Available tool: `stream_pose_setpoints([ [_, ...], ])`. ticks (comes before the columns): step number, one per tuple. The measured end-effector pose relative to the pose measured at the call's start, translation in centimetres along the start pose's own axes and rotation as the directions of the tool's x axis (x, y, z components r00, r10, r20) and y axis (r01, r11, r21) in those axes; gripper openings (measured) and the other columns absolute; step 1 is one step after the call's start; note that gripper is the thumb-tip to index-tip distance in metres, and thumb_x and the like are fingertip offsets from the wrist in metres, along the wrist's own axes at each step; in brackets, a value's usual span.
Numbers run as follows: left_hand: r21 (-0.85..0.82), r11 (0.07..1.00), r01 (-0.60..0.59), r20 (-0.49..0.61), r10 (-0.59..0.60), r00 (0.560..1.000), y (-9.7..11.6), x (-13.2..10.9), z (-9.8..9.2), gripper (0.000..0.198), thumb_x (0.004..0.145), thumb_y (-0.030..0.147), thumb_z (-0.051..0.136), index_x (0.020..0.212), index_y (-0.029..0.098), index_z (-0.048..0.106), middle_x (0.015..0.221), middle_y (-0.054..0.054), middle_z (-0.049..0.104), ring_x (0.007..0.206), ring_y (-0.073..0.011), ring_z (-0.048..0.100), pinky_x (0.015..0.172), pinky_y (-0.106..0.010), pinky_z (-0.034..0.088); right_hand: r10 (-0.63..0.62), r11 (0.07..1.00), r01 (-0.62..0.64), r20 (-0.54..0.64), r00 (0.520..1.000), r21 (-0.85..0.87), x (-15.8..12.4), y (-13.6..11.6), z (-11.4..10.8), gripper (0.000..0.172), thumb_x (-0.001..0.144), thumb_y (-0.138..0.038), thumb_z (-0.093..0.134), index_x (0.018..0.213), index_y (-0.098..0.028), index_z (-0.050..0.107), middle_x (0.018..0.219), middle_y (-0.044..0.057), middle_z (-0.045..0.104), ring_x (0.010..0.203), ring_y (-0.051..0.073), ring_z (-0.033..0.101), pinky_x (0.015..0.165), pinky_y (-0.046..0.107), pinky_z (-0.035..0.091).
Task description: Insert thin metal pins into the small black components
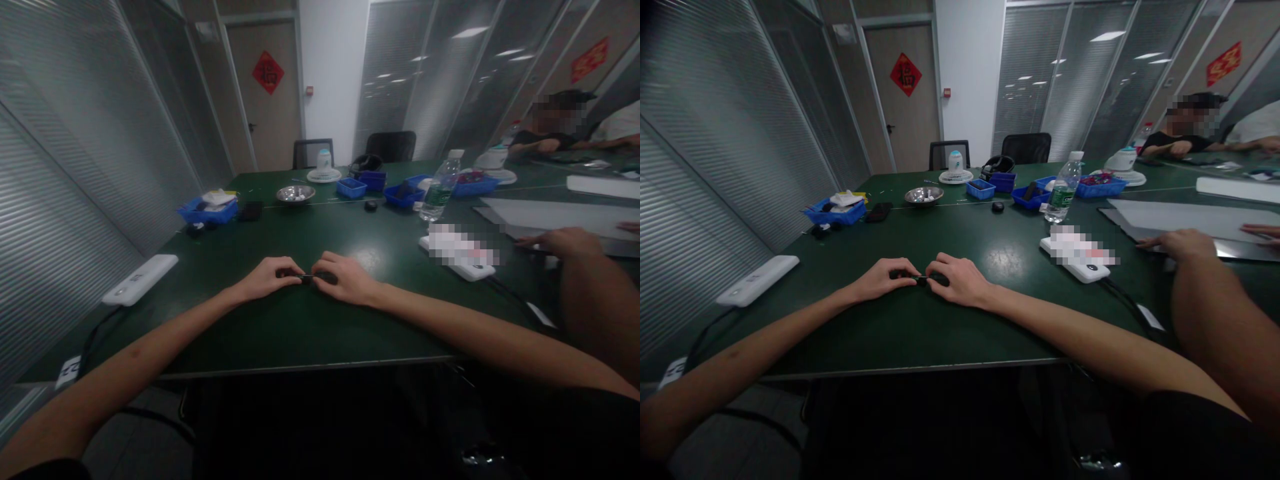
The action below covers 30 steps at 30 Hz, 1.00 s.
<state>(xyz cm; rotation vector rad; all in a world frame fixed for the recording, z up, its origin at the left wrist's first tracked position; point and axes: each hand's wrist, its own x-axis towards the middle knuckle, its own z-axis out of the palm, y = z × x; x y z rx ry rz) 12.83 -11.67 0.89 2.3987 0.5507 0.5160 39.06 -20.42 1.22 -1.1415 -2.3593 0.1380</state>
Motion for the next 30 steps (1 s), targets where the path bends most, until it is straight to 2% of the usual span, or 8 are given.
stream_pose_setpoints([
  [6,-0.002,1.000,0.025,-0.024,-0.025,0.999,0.1,0.1,-0.1,0.028,0.096,0.039,0.070,0.113,0.018,0.077,0.105,-0.008,0.072,0.086,-0.0185,0.062,0.076,-0.030,0.048,0.029,1.000,-0.029,-0.045,0.999,0.004,-0.2,0.1,0.0,0.017,0.096,-0.031,0.063,0.106,-0.020,0.070,0.101,0.004,0.064,0.077,0.014,0.057,0.067,0.027,0.040],
  [14,0.000,1.000,0.024,-0.028,-0.024,0.999,-0.1,0.1,-0.1,0.026,0.095,0.036,0.072,0.112,0.018,0.077,0.102,-0.007,0.071,0.082,-0.0175,0.061,0.073,-0.029,0.046,0.033,0.999,-0.033,-0.039,0.999,0.016,-0.3,0.4,0.1,0.016,0.096,-0.031,0.063,0.105,-0.020,0.071,0.099,0.004,0.064,0.077,0.015,0.058,0.068,0.028,0.041],
  [23,0.002,1.000,0.024,-0.008,-0.024,1.000,-0.4,0.1,0.0,0.029,0.096,0.041,0.070,0.113,0.018,0.076,0.103,-0.007,0.071,0.086,-0.0186,0.062,0.076,-0.030,0.047,-0.012,1.000,0.011,0.027,1.000,0.011,0.2,-0.3,0.0,0.024,0.105,-0.036,0.055,0.120,-0.020,0.065,0.111,0.007,0.061,0.079,0.014,0.057,0.067,0.027,0.043],
  [26,-0.010,0.998,0.057,-0.027,-0.057,0.998,-0.4,0.2,0.0,0.038,0.094,0.041,0.072,0.126,0.020,0.071,0.107,-0.006,0.071,0.090,-0.0193,0.064,0.078,-0.031,0.048,0.040,0.999,-0.040,-0.022,0.999,0.001,0.3,0.2,0.4,0.023,0.105,-0.035,0.055,0.120,-0.020,0.064,0.112,0.007,0.061,0.084,0.016,0.059,0.072,0.028,0.045],
  [30,-0.057,0.994,0.094,-0.049,-0.097,0.994,-0.7,0.3,-0.2,0.070,0.091,0.039,0.075,0.154,0.024,0.048,0.107,-0.004,0.072,0.095,-0.0197,0.066,0.084,-0.032,0.049,0.190,0.982,-0.190,-0.077,0.979,0.006,0.4,0.9,0.5,0.020,0.103,-0.034,0.059,0.115,-0.020,0.067,0.108,0.006,0.064,0.085,0.017,0.061,0.073,0.029,0.045],
])
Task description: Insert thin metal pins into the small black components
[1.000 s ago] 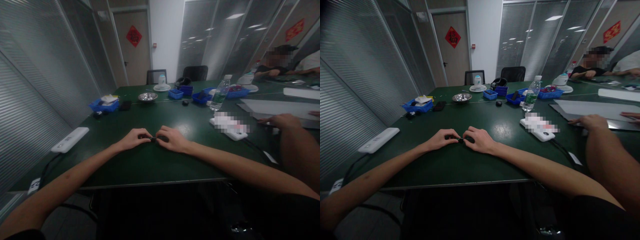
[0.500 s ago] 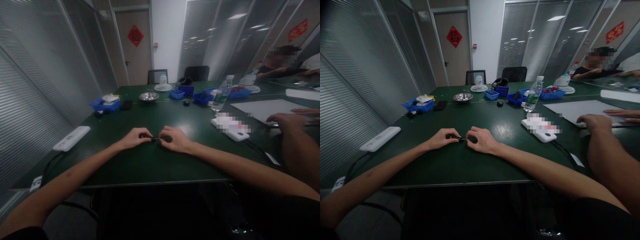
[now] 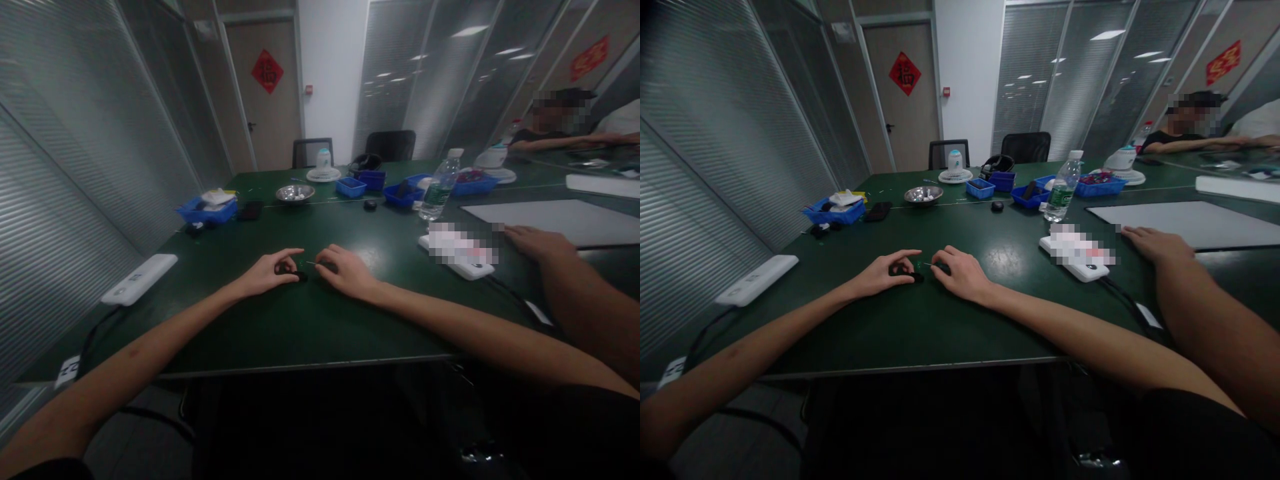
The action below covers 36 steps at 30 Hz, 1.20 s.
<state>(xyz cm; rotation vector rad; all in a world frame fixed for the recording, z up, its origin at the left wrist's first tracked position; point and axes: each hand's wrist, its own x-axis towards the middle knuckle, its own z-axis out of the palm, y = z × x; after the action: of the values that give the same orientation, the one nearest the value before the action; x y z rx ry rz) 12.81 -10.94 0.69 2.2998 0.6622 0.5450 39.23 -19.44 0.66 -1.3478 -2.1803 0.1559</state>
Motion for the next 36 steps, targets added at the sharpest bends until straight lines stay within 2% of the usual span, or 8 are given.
stream_pose_setpoints([
  [2,0.008,1.000,0.018,-0.018,-0.018,1.000,-0.3,0.0,-0.2,0.073,0.090,0.040,0.076,0.155,0.025,0.046,0.105,-0.004,0.072,0.094,-0.0198,0.067,0.084,-0.033,0.049,0.075,0.997,-0.075,-0.010,0.997,0.007,0.1,0.1,-0.1,0.019,0.102,-0.034,0.059,0.112,-0.021,0.068,0.106,0.006,0.065,0.085,0.017,0.061,0.073,0.029,0.045],
  [5,0.092,0.996,0.005,-0.030,-0.002,1.000,-0.6,-0.1,-0.5,0.044,0.092,0.045,0.073,0.131,0.024,0.068,0.107,-0.005,0.071,0.098,-0.0219,0.066,0.086,-0.035,0.051,0.143,0.990,-0.143,-0.029,0.989,0.017,0.2,0.1,-0.2,0.018,0.101,-0.035,0.060,0.109,-0.022,0.070,0.104,0.006,0.066,0.085,0.017,0.061,0.073,0.029,0.044],
  [8,0.192,0.979,-0.062,-0.047,0.072,0.996,-0.9,0.0,-0.7,0.027,0.096,0.045,0.068,0.109,0.023,0.075,0.117,-0.008,0.070,0.110,-0.0250,0.064,0.096,-0.040,0.050,0.153,0.988,-0.152,-0.037,0.987,0.024,0.2,0.2,-0.2,0.018,0.101,-0.036,0.061,0.108,-0.023,0.070,0.104,0.005,0.066,0.085,0.018,0.061,0.072,0.029,0.043],
  [13,0.255,0.956,-0.144,-0.032,0.158,0.987,-1.4,0.8,-0.8,0.024,0.101,0.036,0.060,0.119,0.024,0.071,0.139,-0.007,0.064,0.131,-0.0255,0.056,0.111,-0.045,0.044,0.150,0.988,-0.149,-0.032,0.988,0.034,0.2,0.3,-0.1,0.018,0.100,-0.035,0.062,0.108,-0.022,0.070,0.104,0.006,0.066,0.085,0.018,0.062,0.072,0.029,0.043],
  [22,0.325,0.938,-0.118,-0.021,0.132,0.991,-2.9,0.6,-2.0,0.031,0.103,0.037,0.056,0.128,0.024,0.069,0.126,-0.007,0.071,0.117,-0.0237,0.064,0.101,-0.040,0.051,0.147,0.988,-0.147,-0.011,0.989,0.047,0.0,-0.1,-0.5,0.019,0.100,-0.037,0.062,0.108,-0.022,0.070,0.105,0.006,0.066,0.086,0.018,0.062,0.071,0.029,0.044],
  [27,0.349,0.936,0.055,-0.192,0.013,0.981,-7.2,-0.1,-6.1,0.035,0.098,0.040,0.062,0.126,0.023,0.072,0.125,-0.007,0.072,0.108,-0.0250,0.068,0.095,-0.040,0.054,0.137,0.989,-0.137,0.004,0.991,0.054,0.0,0.1,-0.5,0.019,0.100,-0.037,0.062,0.108,-0.021,0.070,0.107,0.006,0.067,0.085,0.017,0.062,0.072,0.030,0.045],
  [31,0.400,0.870,0.289,-0.383,-0.127,0.915,-12.4,-2.2,-11.1,0.037,0.089,0.041,0.067,0.120,0.022,0.077,0.117,-0.008,0.075,0.099,-0.0267,0.070,0.095,-0.041,0.053,0.126,0.991,-0.126,0.010,0.992,0.049,0.1,0.0,-0.5,0.019,0.100,-0.036,0.062,0.108,-0.021,0.070,0.107,0.006,0.067,0.085,0.017,0.062,0.071,0.029,0.045],
  [36,0.506,0.743,0.438,-0.517,-0.145,0.844,-16.5,-5.5,-15.6,0.035,0.086,0.039,0.064,0.112,0.023,0.081,0.117,-0.008,0.076,0.102,-0.0297,0.071,0.099,-0.041,0.051,0.126,0.991,-0.126,0.015,0.992,0.049,0.0,-0.2,-0.7,0.019,0.100,-0.036,0.061,0.108,-0.021,0.070,0.107,0.006,0.067,0.085,0.017,0.062,0.071,0.029,0.045],
])
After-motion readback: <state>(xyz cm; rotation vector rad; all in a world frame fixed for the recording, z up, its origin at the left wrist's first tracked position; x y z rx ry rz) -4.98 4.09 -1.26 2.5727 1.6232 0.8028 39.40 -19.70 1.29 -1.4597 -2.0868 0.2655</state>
